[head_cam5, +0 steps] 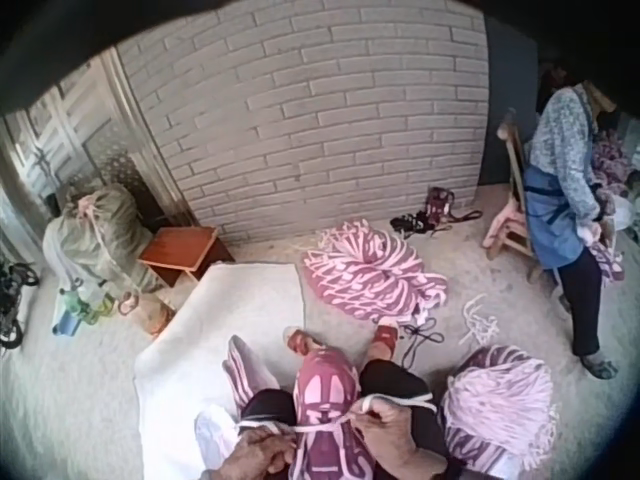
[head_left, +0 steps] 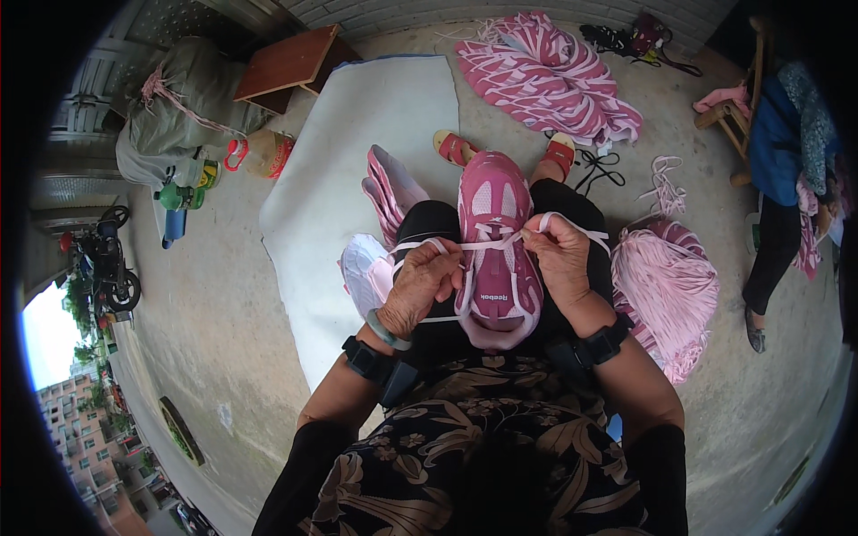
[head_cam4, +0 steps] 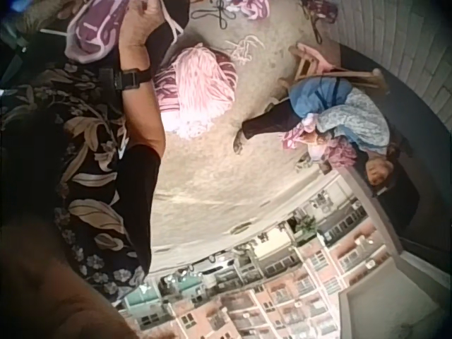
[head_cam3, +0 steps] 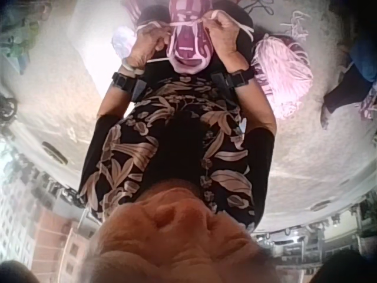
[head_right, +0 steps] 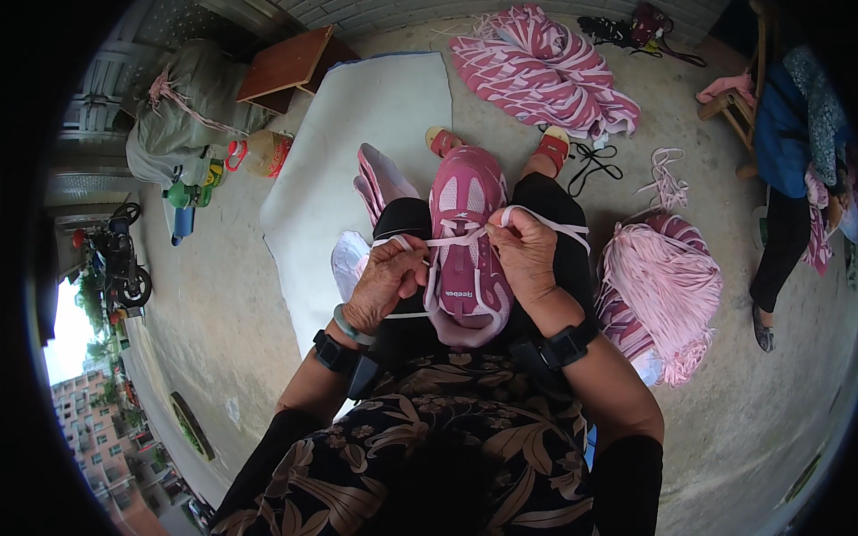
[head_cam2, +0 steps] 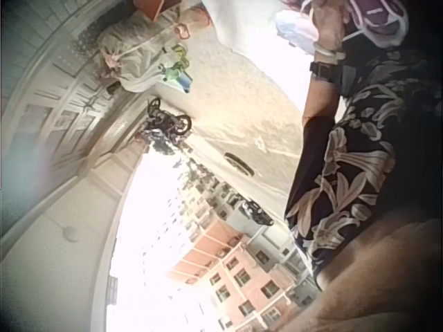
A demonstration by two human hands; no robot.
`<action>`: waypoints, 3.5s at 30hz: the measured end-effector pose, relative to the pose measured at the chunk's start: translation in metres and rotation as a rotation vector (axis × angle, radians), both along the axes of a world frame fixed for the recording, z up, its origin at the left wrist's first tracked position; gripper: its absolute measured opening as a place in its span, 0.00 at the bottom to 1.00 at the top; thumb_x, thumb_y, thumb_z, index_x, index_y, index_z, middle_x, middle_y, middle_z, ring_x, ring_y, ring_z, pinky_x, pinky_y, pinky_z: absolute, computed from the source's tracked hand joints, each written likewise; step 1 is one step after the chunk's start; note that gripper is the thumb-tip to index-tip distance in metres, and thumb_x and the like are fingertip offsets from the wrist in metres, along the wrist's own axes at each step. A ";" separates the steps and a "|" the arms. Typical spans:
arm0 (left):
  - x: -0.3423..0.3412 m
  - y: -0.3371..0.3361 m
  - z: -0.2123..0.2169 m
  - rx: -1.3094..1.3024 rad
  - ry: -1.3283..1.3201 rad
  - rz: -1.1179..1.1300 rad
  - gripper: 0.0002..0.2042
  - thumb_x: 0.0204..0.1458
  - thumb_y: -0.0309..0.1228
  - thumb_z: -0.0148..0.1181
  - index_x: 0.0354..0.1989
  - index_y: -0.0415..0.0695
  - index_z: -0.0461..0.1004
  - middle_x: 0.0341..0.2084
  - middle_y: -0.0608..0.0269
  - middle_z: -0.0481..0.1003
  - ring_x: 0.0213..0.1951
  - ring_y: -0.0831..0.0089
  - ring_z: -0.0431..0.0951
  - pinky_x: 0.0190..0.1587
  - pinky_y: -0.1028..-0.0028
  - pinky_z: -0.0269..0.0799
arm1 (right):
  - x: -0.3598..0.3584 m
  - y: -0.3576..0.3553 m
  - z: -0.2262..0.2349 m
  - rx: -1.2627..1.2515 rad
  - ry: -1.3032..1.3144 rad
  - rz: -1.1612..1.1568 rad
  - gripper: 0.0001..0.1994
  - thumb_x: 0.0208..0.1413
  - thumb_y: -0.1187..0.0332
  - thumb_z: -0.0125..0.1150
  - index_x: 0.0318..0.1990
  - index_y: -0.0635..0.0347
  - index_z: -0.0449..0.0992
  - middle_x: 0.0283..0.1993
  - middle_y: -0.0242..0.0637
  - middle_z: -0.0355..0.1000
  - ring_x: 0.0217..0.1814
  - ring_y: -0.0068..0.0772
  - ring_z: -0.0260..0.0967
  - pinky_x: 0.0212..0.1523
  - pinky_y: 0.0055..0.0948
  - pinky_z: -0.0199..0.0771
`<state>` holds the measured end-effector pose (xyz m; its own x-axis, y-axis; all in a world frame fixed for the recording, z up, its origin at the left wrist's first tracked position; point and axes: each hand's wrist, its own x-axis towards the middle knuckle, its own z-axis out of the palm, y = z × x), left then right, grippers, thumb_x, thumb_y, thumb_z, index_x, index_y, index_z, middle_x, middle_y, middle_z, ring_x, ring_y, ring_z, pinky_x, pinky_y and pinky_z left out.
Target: The person sits on the floor and laces a pink Reebok sneaker with a long pink shoelace. They thread the lace through the eyelets, pull it tight, and tie a knot. Another person is visible in the background working with similar materials.
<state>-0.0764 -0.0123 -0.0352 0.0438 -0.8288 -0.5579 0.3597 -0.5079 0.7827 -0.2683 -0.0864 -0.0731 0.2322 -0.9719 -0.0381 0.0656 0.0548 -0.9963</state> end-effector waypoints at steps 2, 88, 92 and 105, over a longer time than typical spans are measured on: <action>-0.004 -0.002 0.002 -0.025 -0.016 0.056 0.06 0.55 0.28 0.51 0.33 0.39 0.70 0.14 0.62 0.71 0.09 0.83 0.61 0.12 0.84 0.53 | 0.002 -0.006 0.001 0.010 0.006 -0.014 0.03 0.47 0.82 0.56 0.28 0.64 0.72 0.23 0.27 0.67 0.25 0.14 0.60 0.28 0.16 0.63; -0.012 -0.009 -0.001 -0.533 -1.148 -0.326 0.28 0.39 0.36 0.67 0.47 0.35 0.64 0.27 0.52 0.74 0.27 0.59 0.76 0.30 0.67 0.72 | -0.046 0.011 0.037 -0.945 0.900 0.552 0.36 0.37 0.49 0.65 0.49 0.68 0.64 0.42 0.46 0.66 0.42 0.42 0.65 0.53 0.47 0.53; -0.005 -0.004 0.002 -0.455 -1.120 -0.327 0.23 0.40 0.31 0.63 0.46 0.33 0.67 0.23 0.52 0.75 0.25 0.60 0.77 0.29 0.68 0.72 | -0.007 0.003 0.064 -0.870 0.721 0.325 0.13 0.42 0.63 0.62 0.33 0.59 0.73 0.30 0.35 0.67 0.32 0.36 0.66 0.41 0.36 0.61; 0.001 -0.013 -0.013 -0.564 -0.980 -0.259 0.17 0.40 0.23 0.53 0.43 0.35 0.70 0.23 0.48 0.74 0.25 0.58 0.77 0.29 0.72 0.72 | 0.050 0.016 0.020 -0.737 0.873 0.130 0.06 0.39 0.69 0.61 0.28 0.55 0.72 0.27 0.31 0.68 0.32 0.35 0.68 0.37 0.34 0.58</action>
<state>-0.0757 -0.0252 -0.0478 0.0456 -0.9963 0.0733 -0.5900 0.0324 0.8068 -0.2185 -0.0704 -0.0528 0.5066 -0.7955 0.3324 -0.6263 -0.6046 -0.4922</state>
